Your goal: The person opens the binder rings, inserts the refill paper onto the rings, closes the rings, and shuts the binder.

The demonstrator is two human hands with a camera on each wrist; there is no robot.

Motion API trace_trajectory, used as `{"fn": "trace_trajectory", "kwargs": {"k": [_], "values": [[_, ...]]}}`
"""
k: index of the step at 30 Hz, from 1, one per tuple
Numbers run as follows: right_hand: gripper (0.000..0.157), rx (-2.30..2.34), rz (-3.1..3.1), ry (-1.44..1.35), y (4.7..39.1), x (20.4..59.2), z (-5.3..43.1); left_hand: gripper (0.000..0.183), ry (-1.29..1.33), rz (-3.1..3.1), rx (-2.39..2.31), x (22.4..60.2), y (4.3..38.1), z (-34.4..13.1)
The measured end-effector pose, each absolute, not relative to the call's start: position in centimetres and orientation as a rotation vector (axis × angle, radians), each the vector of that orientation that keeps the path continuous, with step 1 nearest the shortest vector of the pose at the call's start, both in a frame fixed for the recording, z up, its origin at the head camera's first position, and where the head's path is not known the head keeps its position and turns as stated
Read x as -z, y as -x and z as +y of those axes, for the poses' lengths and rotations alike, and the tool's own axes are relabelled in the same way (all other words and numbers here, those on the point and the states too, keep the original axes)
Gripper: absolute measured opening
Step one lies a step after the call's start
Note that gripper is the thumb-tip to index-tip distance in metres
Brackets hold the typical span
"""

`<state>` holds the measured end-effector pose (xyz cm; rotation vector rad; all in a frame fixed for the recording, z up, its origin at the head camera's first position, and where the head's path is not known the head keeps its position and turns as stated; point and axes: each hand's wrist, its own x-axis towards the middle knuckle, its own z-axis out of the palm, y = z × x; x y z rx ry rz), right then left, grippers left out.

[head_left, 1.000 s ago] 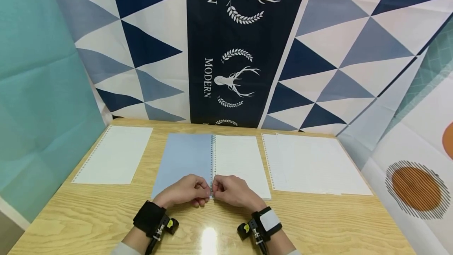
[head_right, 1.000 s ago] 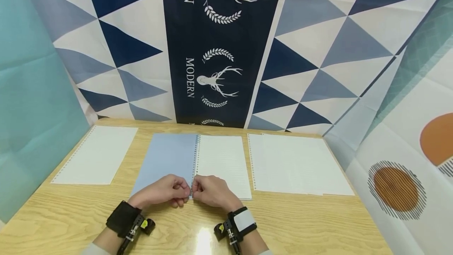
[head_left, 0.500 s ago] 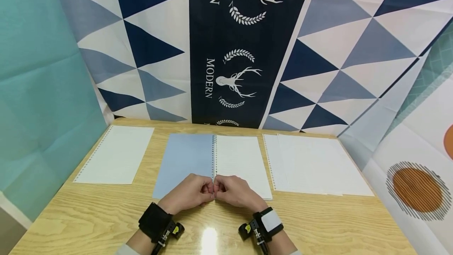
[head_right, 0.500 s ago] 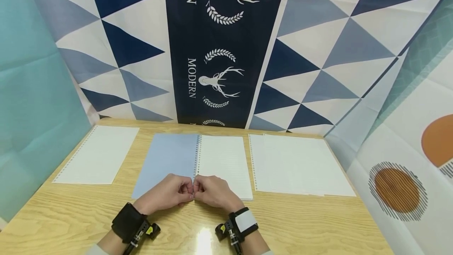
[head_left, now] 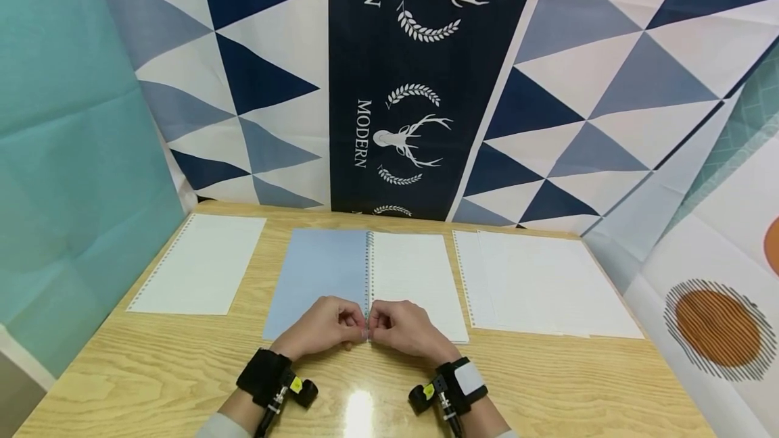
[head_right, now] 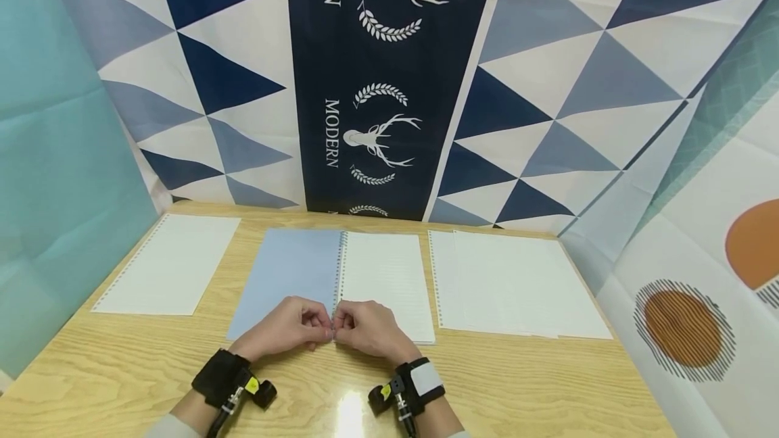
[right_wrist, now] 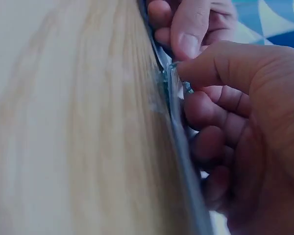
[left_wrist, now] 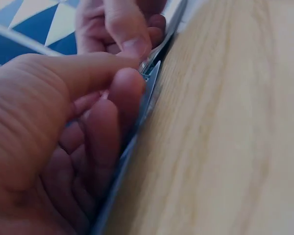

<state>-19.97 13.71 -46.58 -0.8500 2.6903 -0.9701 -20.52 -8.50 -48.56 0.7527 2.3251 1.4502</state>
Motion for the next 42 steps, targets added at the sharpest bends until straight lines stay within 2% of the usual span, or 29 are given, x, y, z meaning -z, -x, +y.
{"fn": "trace_trajectory", "kwargs": {"k": [7,10,15,21,29,37,42], "values": [[0.005,1.245,2.580,0.712,20.2,47.7,14.4,0.006,-0.680,2.277,-1.515,48.6,20.4,-8.4],[0.005,1.259,2.578,0.711,20.2,47.6,14.4,0.004,-0.681,2.314,-1.488,48.3,20.4,-8.3],[0.009,1.187,2.643,0.736,20.1,47.2,14.2,0.006,-0.700,2.373,-1.430,48.0,20.3,-8.1],[0.005,1.060,2.718,0.778,19.9,47.1,14.0,0.007,-0.754,2.459,-1.323,47.7,20.1,-7.7],[0.006,0.967,2.735,0.779,19.9,46.7,13.8,0.016,-0.785,2.656,-1.139,46.9,19.6,-6.7],[0.012,0.868,2.742,0.807,20.1,45.6,13.2,0.019,-0.948,2.866,-0.868,45.5,18.8,-6.3],[0.015,0.782,2.780,0.860,19.9,45.2,12.8,0.024,-0.959,2.920,-0.781,45.2,18.5,-6.2]]}}
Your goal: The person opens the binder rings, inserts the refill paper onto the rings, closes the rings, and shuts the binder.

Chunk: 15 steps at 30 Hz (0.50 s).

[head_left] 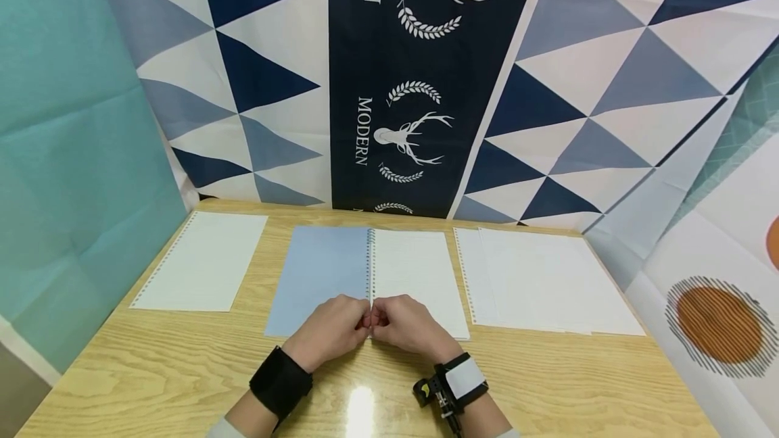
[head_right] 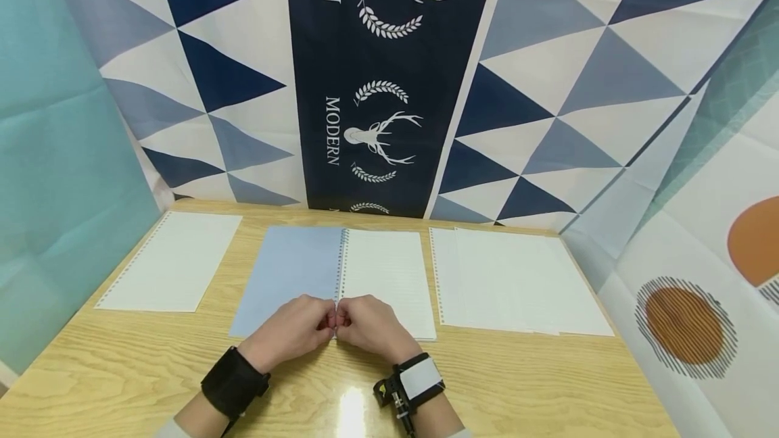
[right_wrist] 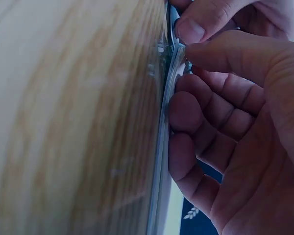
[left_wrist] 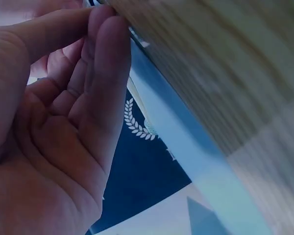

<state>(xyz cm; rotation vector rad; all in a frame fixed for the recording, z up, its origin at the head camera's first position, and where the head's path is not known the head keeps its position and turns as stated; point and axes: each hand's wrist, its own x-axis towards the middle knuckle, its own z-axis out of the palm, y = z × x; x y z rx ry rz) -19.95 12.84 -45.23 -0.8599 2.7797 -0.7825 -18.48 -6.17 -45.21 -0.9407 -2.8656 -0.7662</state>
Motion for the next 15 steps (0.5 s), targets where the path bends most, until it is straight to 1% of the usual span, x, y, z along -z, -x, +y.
{"fn": "trace_trajectory", "kwargs": {"k": [15], "values": [[0.018,0.728,2.796,0.870,19.75,44.94,12.54,0.028,0.940,-2.860,0.738,45.33,18.42,-6.25]]}}
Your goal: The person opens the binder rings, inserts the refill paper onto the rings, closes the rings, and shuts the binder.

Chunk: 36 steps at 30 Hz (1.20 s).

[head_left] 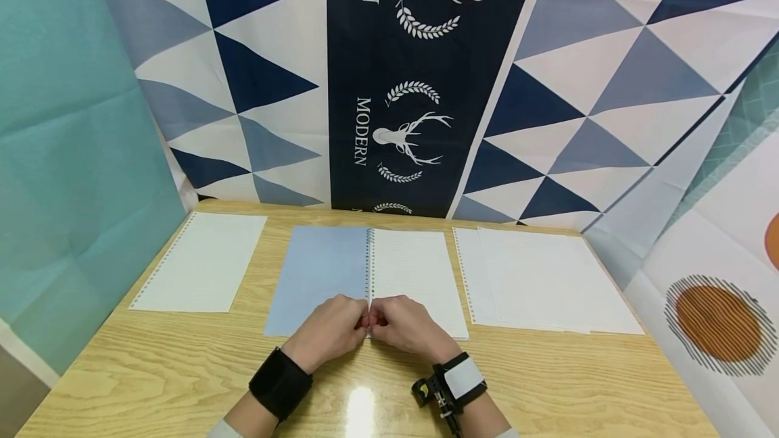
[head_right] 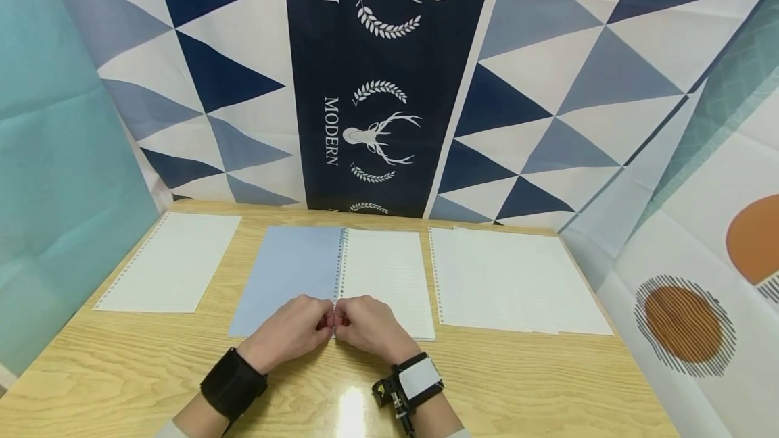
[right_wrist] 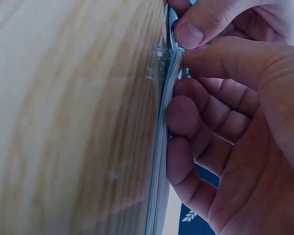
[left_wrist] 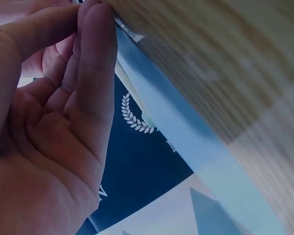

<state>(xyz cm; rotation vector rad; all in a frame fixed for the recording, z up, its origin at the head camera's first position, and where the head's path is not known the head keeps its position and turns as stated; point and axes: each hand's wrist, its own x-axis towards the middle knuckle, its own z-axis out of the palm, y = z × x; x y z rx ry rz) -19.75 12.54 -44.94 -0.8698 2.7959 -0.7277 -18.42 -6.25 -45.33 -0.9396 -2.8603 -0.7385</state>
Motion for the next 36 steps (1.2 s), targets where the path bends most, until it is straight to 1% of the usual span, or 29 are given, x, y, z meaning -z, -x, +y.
{"fn": "trace_trajectory", "kwargs": {"k": [13,23,29,36], "values": [[0.016,0.770,2.765,0.943,19.70,44.74,12.31,0.033,0.925,-2.824,0.680,45.46,18.24,-6.18],[0.017,0.773,2.740,0.902,19.67,44.46,12.30,0.035,0.916,-2.881,0.812,45.11,18.14,-6.44],[0.018,0.742,2.757,0.913,19.70,44.47,12.17,0.041,0.916,-2.882,0.827,45.13,17.98,-6.53],[0.019,0.710,2.777,0.942,19.55,44.52,12.19,0.036,0.940,-2.862,0.796,45.30,17.87,-6.47]]}}
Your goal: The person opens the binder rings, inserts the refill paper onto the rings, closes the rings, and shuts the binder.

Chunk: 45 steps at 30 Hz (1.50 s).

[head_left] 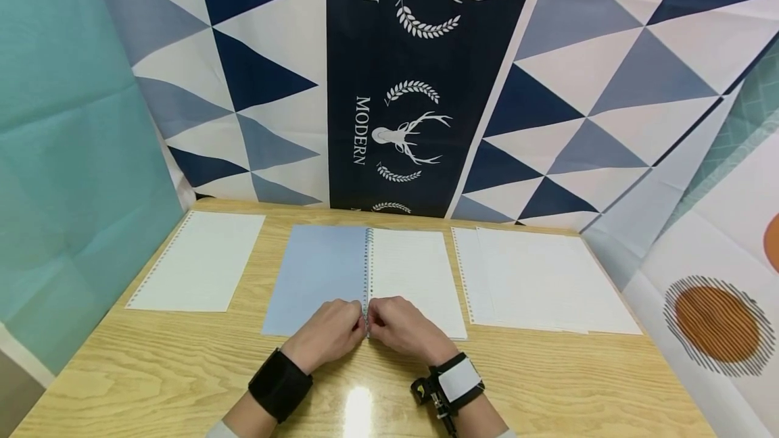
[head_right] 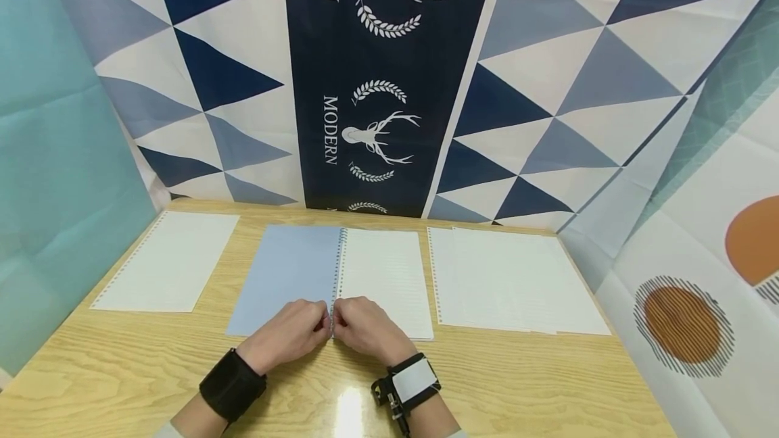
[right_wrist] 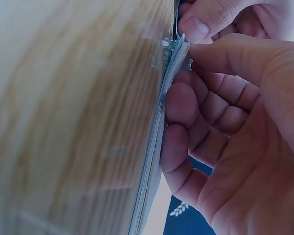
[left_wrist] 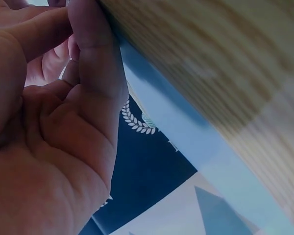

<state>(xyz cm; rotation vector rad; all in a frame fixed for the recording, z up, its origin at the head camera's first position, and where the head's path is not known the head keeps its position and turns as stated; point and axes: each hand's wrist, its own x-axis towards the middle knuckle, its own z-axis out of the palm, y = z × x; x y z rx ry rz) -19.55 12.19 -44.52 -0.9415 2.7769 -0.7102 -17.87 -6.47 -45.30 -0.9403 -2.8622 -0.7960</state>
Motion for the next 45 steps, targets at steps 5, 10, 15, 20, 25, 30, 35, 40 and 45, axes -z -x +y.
{"fn": "trace_trajectory", "kwargs": {"k": [5,10,15,20,25,30,35,40,45], "values": [[0.020,0.688,2.787,0.995,19.53,44.54,12.25,0.034,0.939,-2.862,0.791,45.34,17.83,-6.31],[0.019,0.652,2.789,1.055,19.51,44.59,12.33,0.030,0.935,-2.863,0.749,45.50,17.79,-6.00],[0.018,0.621,2.787,1.087,19.58,44.60,12.36,0.029,0.918,-2.871,0.738,45.71,17.84,-5.96],[0.017,0.596,2.789,1.102,19.65,44.61,12.40,0.028,0.907,-2.886,0.746,45.76,18.02,-6.15],[0.017,0.588,2.781,1.128,19.66,44.50,12.52,0.028,0.919,-2.886,0.759,45.67,18.18,-6.32],[0.021,0.600,2.764,1.172,19.71,44.48,12.51,0.026,0.922,-2.903,0.767,45.61,18.20,-6.57],[0.020,0.638,2.742,1.153,19.82,44.54,12.62,0.027,0.915,-2.931,0.789,45.60,18.25,-6.66],[0.021,0.700,2.706,1.031,20.09,44.65,12.83,0.026,0.931,-2.912,0.793,45.67,18.29,-6.58],[0.016,0.784,2.658,0.947,20.33,44.69,13.00,0.022,0.940,-2.905,0.807,45.62,18.37,-6.70]]}}
